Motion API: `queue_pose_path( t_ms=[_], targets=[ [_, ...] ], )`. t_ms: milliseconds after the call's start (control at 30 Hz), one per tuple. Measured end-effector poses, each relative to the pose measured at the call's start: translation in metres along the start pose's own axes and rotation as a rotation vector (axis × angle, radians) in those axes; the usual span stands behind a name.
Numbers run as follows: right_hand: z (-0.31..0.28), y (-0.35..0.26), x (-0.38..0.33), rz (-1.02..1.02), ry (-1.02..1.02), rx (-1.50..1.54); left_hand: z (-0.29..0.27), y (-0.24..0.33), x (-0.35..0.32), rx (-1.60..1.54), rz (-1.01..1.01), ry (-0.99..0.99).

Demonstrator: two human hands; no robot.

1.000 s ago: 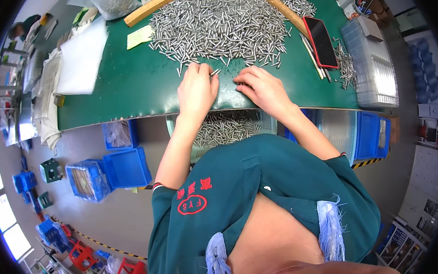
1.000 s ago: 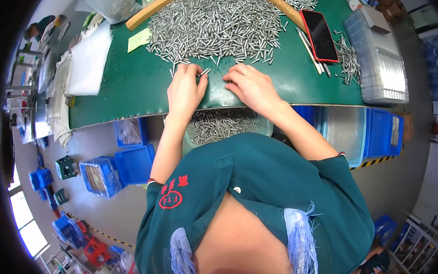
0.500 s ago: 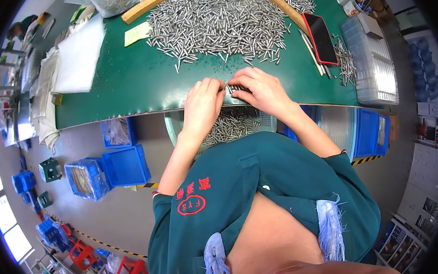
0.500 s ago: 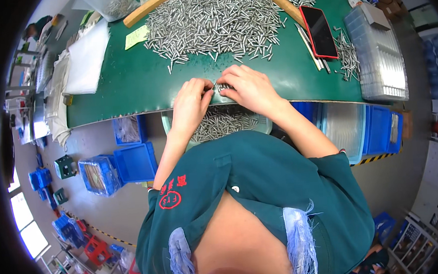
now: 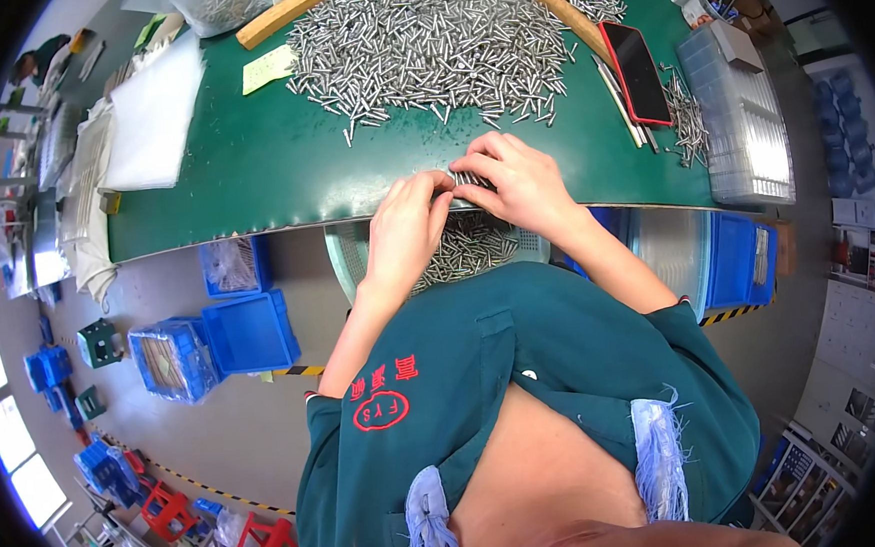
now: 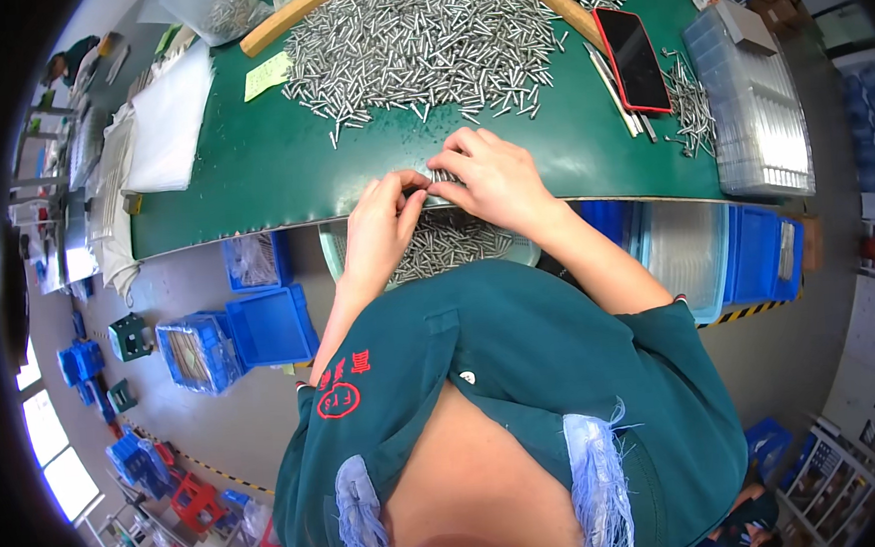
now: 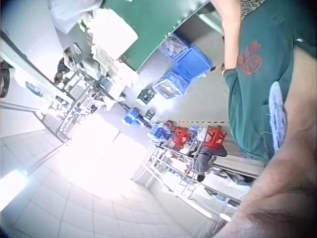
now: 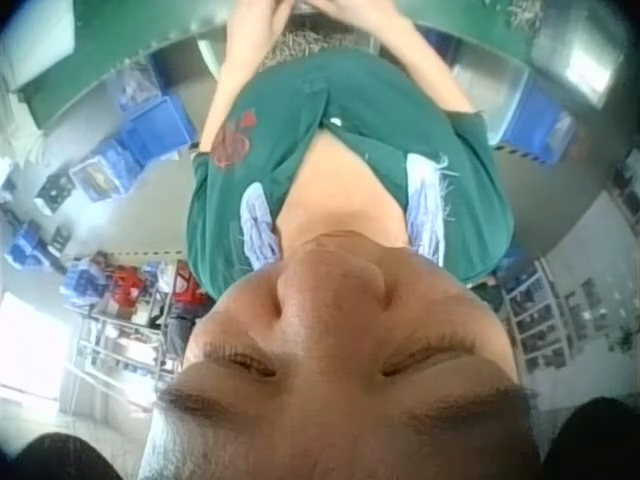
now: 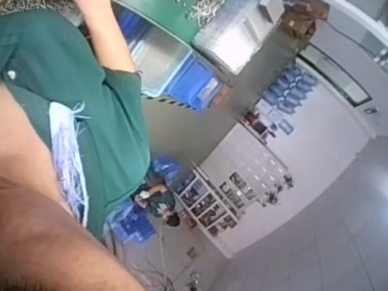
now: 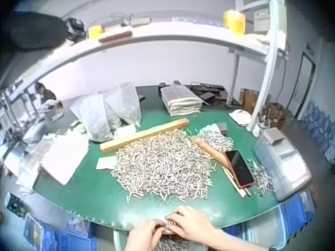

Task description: The recorder is sorting and inspecting small metal pins on a workbench in a manufacturing environment.

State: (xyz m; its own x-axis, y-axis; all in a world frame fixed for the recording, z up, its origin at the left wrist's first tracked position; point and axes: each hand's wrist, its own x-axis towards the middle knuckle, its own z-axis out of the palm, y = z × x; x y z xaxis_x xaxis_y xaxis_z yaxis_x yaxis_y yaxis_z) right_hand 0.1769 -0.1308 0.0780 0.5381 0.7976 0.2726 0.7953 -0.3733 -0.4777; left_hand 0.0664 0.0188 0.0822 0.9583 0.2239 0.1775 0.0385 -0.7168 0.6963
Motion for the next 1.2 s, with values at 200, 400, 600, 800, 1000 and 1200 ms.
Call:
queue_pose_path(
  t_ms=[200, 400, 600, 800, 1000, 1200],
  targets=[
    [0.001, 0.004, -0.003, -0.021, 0.031, -0.037, -0.005, -0.015, -0.023, -0.892, -0.5, -0.38],
    [-0.007, 0.001, -0.009, -0.024, -0.011, -0.021, 0.007, -0.018, -0.028, -1.049, -0.602, -0.446],
    [-0.014, 0.006, -0.021, 0.019, -0.016, -0.006, -0.004, -0.012, -0.022, -0.702, -0.435, -0.133],
    [-0.014, 0.011, -0.022, 0.052, 0.018, -0.004, 0.003, -0.001, 0.0, 0.155, 0.151, 0.083],
    [-0.011, 0.011, -0.015, 0.055, 0.026, 0.038, 0.016, -0.002, 0.013, 0.234, 0.18, 0.037],
    [-0.01, 0.008, -0.01, 0.103, -0.065, 0.082, 0.008, -0.002, 0.008, 0.187, 0.159, 0.045]
  ],
)
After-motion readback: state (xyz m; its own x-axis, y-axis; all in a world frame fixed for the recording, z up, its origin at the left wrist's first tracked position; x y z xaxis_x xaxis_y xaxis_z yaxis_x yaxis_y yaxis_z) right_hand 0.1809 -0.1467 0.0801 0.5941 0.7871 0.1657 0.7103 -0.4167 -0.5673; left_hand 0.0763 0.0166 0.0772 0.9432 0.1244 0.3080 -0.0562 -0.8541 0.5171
